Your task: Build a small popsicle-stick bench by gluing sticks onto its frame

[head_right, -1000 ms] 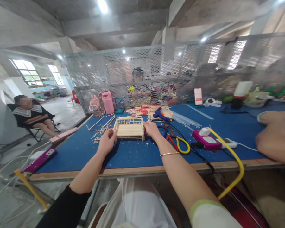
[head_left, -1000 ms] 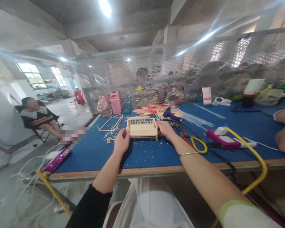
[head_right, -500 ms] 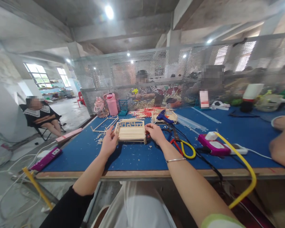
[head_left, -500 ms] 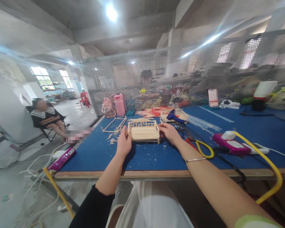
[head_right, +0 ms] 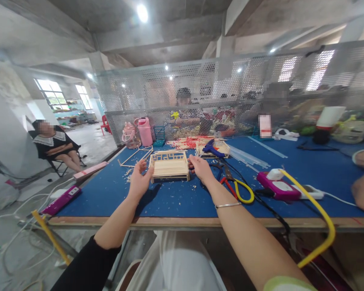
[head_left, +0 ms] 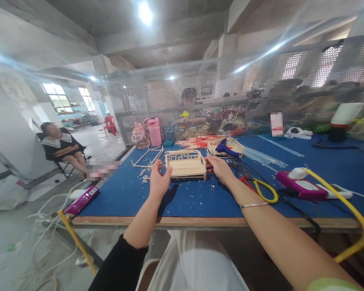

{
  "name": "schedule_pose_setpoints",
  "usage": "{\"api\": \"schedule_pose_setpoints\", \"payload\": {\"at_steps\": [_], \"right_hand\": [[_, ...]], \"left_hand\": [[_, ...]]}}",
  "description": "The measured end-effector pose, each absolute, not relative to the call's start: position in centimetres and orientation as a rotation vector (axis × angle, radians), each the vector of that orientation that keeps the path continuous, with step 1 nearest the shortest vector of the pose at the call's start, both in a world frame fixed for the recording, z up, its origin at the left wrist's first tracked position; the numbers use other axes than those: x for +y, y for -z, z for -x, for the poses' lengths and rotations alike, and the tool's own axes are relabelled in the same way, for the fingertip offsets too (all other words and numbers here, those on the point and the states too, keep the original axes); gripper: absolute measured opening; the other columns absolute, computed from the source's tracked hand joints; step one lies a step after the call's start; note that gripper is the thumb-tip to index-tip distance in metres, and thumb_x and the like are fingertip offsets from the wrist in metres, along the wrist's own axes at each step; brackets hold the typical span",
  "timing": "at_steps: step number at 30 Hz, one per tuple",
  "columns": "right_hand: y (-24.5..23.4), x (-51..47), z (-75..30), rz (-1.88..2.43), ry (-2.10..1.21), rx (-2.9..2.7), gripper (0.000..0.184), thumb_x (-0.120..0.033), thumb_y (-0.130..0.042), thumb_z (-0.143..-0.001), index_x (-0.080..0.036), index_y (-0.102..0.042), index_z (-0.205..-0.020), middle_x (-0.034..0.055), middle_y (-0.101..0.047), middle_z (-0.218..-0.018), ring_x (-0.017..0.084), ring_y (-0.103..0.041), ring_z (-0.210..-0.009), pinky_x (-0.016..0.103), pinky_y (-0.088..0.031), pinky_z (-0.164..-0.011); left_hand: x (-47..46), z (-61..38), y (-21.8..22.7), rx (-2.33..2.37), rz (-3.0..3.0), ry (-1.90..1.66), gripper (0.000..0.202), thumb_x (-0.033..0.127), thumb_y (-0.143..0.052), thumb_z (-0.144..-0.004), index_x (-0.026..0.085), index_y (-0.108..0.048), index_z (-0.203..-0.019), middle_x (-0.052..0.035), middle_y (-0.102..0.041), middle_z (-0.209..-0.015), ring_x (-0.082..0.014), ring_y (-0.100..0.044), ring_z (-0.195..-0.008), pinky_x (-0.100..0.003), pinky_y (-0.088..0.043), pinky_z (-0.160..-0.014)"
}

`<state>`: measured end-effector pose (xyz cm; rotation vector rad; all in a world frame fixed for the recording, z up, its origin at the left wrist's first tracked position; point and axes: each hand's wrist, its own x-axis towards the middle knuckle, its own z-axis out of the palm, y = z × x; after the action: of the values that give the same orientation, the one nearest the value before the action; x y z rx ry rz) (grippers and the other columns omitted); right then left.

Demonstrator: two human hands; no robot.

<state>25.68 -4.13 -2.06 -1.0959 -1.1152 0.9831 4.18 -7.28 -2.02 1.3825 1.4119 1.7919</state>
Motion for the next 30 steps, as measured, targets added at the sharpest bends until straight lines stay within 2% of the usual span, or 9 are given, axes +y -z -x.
{"api": "schedule_pose_setpoints", "payload": {"at_steps": [3, 6, 12, 16, 20, 23, 27, 30], "right_hand": [[1.8, -4.0, -25.9, 1.119, -0.923, -1.051, 0.034, -0.049, -0.053, -0.08, -0.018, -0.058, -0.066, 0.0002, -0.058, -0.057, 0.01, -0.051, -0.048, 0.02, -0.036, -0.039], [1.5, -4.2, -26.1, 1.116, -0.909, -1.049, 0.038, -0.053, -0.048, -0.082, -0.018, -0.057, -0.068, -0.0009, -0.056, -0.055, 0.008, -0.049, -0.043, 0.019, -0.033, -0.036], [1.3, -4.5, -26.0, 1.136, -0.882, -1.182, 0.044, -0.06, -0.047, -0.079, -0.018, -0.056, -0.068, -0.0021, -0.053, -0.052, 0.008, -0.046, -0.04, 0.02, -0.032, -0.037], [1.7, -4.4, -26.1, 1.152, -0.811, -1.276, 0.053, -0.069, -0.043, -0.075, -0.019, -0.055, -0.067, -0.0032, -0.05, -0.048, 0.008, -0.044, -0.038, 0.022, -0.036, -0.041], [1.8, -4.4, -26.2, 1.183, -0.796, -1.297, 0.057, -0.074, -0.038, -0.073, -0.019, -0.054, -0.067, -0.0028, -0.05, -0.049, 0.009, -0.044, -0.039, 0.023, -0.036, -0.043], [1.8, -4.5, -26.3, 1.215, -0.769, -1.369, 0.055, -0.072, -0.038, -0.073, -0.02, -0.053, -0.063, -0.0031, -0.048, -0.047, 0.01, -0.043, -0.04, 0.025, -0.034, -0.043], [1.8, -4.7, -26.2, 1.192, -0.761, -1.512, 0.049, -0.066, -0.048, -0.068, -0.021, -0.045, -0.05, -0.004, -0.043, -0.044, 0.01, -0.039, -0.041, 0.025, -0.03, -0.044], [1.8, -4.8, -26.2, 1.12, -0.826, -1.499, 0.043, -0.06, -0.054, -0.065, -0.02, -0.046, -0.049, -0.0055, -0.041, -0.042, 0.008, -0.036, -0.041, 0.025, -0.027, -0.043]], "left_hand": [[-7.7, -3.7, 1.2, 1.523, -1.316, -1.984, 0.023, 0.022, -0.061, -0.072, 0.019, -0.056, -0.095, -0.0057, -0.061, -0.091, -0.0165, -0.058, -0.087, -0.028, -0.045, -0.08], [-8.1, -3.3, 0.5, 1.588, -1.239, -2.092, 0.011, 0.021, -0.059, -0.072, 0.019, -0.055, -0.082, -0.0001, -0.057, -0.074, -0.0129, -0.056, -0.072, -0.025, -0.044, -0.073], [-8.4, -3.3, 0.2, 1.623, -1.25, -2.023, 0.018, 0.031, -0.068, -0.064, 0.018, -0.056, -0.067, 0.0038, -0.054, -0.059, -0.0104, -0.049, -0.055, -0.023, -0.041, -0.059], [-7.9, -3.0, 0.7, 1.669, -1.331, -1.898, 0.018, 0.03, -0.069, -0.064, 0.017, -0.065, -0.075, 0.0012, -0.062, -0.063, -0.0127, -0.055, -0.06, -0.026, -0.044, -0.066], [-7.6, -3.0, 1.1, 1.617, -1.329, -1.851, 0.024, 0.018, -0.062, -0.069, 0.016, -0.067, -0.092, -0.0049, -0.069, -0.078, -0.0157, -0.063, -0.073, -0.03, -0.047, -0.076], [-7.7, -3.5, 1.0, 1.552, -1.297, -1.82, 0.022, 0.014, -0.062, -0.068, 0.015, -0.067, -0.089, -0.0078, -0.07, -0.089, -0.0163, -0.065, -0.078, -0.029, -0.049, -0.078], [-7.9, -4.1, 1.1, 1.522, -1.333, -1.67, 0.018, 0.015, -0.068, -0.062, 0.016, -0.067, -0.08, -0.0054, -0.07, -0.076, -0.0162, -0.064, -0.068, -0.03, -0.05, -0.072], [-7.8, -4.0, 1.2, 1.482, -1.365, -1.669, 0.022, 0.014, -0.071, -0.06, 0.017, -0.068, -0.081, -0.0043, -0.07, -0.075, -0.0153, -0.063, -0.063, -0.029, -0.051, -0.068]]}}
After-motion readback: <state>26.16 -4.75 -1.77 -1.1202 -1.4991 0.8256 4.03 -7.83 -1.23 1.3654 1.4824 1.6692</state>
